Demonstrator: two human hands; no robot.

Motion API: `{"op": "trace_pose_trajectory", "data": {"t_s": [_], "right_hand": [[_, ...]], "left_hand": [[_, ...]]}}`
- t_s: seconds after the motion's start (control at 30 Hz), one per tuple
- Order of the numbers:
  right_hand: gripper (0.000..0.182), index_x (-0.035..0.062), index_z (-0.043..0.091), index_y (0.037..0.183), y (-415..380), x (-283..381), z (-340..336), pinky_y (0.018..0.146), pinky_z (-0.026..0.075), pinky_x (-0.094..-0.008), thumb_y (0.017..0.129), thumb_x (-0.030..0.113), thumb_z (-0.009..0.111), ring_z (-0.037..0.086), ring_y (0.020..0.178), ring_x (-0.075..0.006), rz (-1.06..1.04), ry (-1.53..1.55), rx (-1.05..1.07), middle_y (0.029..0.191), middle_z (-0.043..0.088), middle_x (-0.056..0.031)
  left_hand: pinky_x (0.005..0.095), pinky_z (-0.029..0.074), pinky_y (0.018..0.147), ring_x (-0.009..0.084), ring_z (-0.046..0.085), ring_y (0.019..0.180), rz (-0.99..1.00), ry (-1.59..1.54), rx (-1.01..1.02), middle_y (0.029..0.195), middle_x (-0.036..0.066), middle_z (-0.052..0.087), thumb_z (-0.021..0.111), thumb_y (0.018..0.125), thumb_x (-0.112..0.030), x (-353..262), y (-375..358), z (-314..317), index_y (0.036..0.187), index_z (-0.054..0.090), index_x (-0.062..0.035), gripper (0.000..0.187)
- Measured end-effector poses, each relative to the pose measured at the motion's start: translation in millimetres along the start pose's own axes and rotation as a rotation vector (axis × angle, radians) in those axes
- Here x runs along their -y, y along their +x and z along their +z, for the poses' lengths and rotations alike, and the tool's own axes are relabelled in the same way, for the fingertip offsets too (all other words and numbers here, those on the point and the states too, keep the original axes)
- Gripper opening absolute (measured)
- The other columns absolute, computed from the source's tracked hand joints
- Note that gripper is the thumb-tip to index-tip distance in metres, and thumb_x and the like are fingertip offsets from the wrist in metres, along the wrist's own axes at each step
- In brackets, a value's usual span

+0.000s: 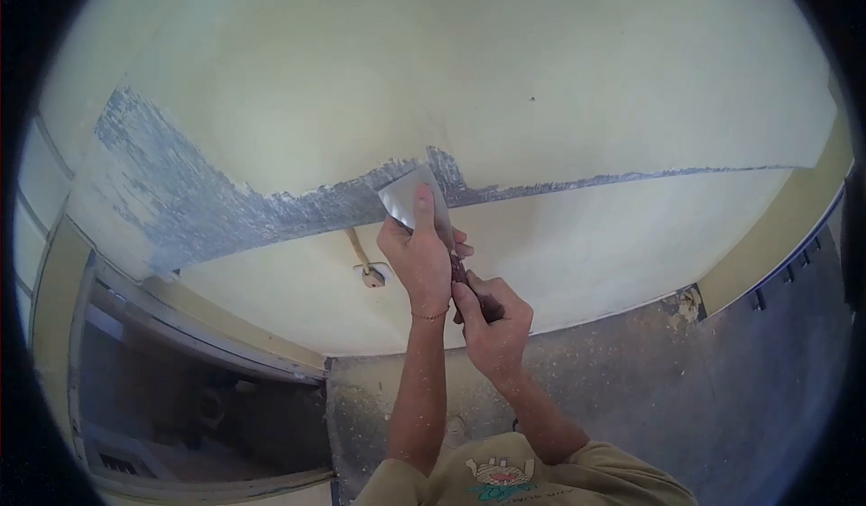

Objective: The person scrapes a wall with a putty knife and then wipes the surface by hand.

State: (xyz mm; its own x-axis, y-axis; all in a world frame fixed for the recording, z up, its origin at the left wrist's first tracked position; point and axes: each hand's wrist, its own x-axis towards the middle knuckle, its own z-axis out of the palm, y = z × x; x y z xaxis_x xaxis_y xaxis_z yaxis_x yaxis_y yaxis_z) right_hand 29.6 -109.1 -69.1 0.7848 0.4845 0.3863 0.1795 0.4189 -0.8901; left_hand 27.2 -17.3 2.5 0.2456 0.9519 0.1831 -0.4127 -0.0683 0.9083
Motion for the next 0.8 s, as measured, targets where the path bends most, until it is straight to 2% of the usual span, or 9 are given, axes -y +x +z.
{"op": "trace_pose_trajectory", "data": {"t_s": [0.07,0.13,0.2,0.4,0.53,0.63,0.8], "right_hand": [[0.009,-0.0048,0.062,0.09,5.3,-1.9,3.1,0.045,0.037,-0.0202,0.091,0.004,0.063,0.05,0.052,-0.0034,0.018,0.014,0.011,0.062,0.059,-0.0032],[0.01,-0.0048,0.063,0.092,3.1,-9.0,6.3,0.044,0.037,-0.0202,0.091,0.005,0.064,0.05,0.051,-0.0037,-0.08,-0.006,-0.029,0.063,0.059,-0.0036],[0.01,-0.0049,0.063,0.092,0.7,-4.0,4.0,0.043,0.037,-0.0202,0.091,0.005,0.064,0.051,0.051,-0.0039,-0.03,-0.004,-0.019,0.063,0.059,-0.0036],[0.01,-0.0057,0.063,0.092,-0.6,-2.3,-1.1,0.046,0.039,-0.021,0.09,0.004,0.065,0.052,0.054,-0.004,-0.005,-0.019,-0.007,0.062,0.059,-0.0039],[0.011,-0.0067,0.064,0.092,11.5,0.5,-0.5,0.048,0.04,-0.0219,0.09,0.004,0.065,0.052,0.056,-0.0037,-0.027,-0.008,0.026,0.062,0.06,-0.0041],[0.009,-0.0054,0.063,0.091,-0.8,-5.2,2.8,0.044,0.037,-0.0205,0.091,0.004,0.064,0.051,0.052,-0.0037,-0.044,-0.021,-0.022,0.063,0.059,-0.0029],[0.01,-0.0057,0.063,0.093,4.1,-0.4,1.8,0.044,0.038,-0.0211,0.091,0.004,0.064,0.05,0.052,-0.0036,-0.001,-0.016,0.013,0.062,0.059,-0.003]], "left_hand": [[0.0273,0.048,0.035,0.0151,0.057,0.044,0.022,0.025,0.013,0.061,0.007,0.054,0.059,0.095,-0.028,-5.5,4.4,1.9,0.087,0.055,0.0048,0.034],[0.0273,0.048,0.035,0.0153,0.056,0.044,0.019,0.011,0.017,0.062,0.007,0.055,0.059,0.095,-0.028,-1.4,6.1,1.1,0.088,0.055,0.0055,0.034],[0.0272,0.048,0.034,0.0154,0.056,0.043,0.008,0.001,0.02,0.062,0.008,0.055,0.059,0.095,-0.028,-2.1,4.1,0.2,0.089,0.055,0.0061,0.035],[0.0276,0.048,0.034,0.0144,0.055,0.042,0.005,0.004,-0.032,0.06,0.006,0.053,0.06,0.094,-0.03,-2.6,1.8,4.3,0.081,0.053,0.0036,0.036],[0.0281,0.047,0.034,0.0145,0.055,0.042,0.029,-0.013,0.014,0.054,0.004,0.049,0.06,0.095,-0.029,-2.4,7.5,6.7,0.076,0.051,0.0011,0.037],[0.0281,0.047,0.035,0.0143,0.054,0.042,0.021,-0.01,-0.001,0.052,0.003,0.048,0.06,0.094,-0.029,-1.6,1.6,1.4,0.074,0.051,-0.0001,0.037],[0.0282,0.048,0.036,0.0134,0.053,0.041,0.035,-0.018,0.027,0.051,0.002,0.047,0.06,0.094,-0.028,-5.0,5.0,0.8,0.072,0.051,-0.0016,0.036]]}}
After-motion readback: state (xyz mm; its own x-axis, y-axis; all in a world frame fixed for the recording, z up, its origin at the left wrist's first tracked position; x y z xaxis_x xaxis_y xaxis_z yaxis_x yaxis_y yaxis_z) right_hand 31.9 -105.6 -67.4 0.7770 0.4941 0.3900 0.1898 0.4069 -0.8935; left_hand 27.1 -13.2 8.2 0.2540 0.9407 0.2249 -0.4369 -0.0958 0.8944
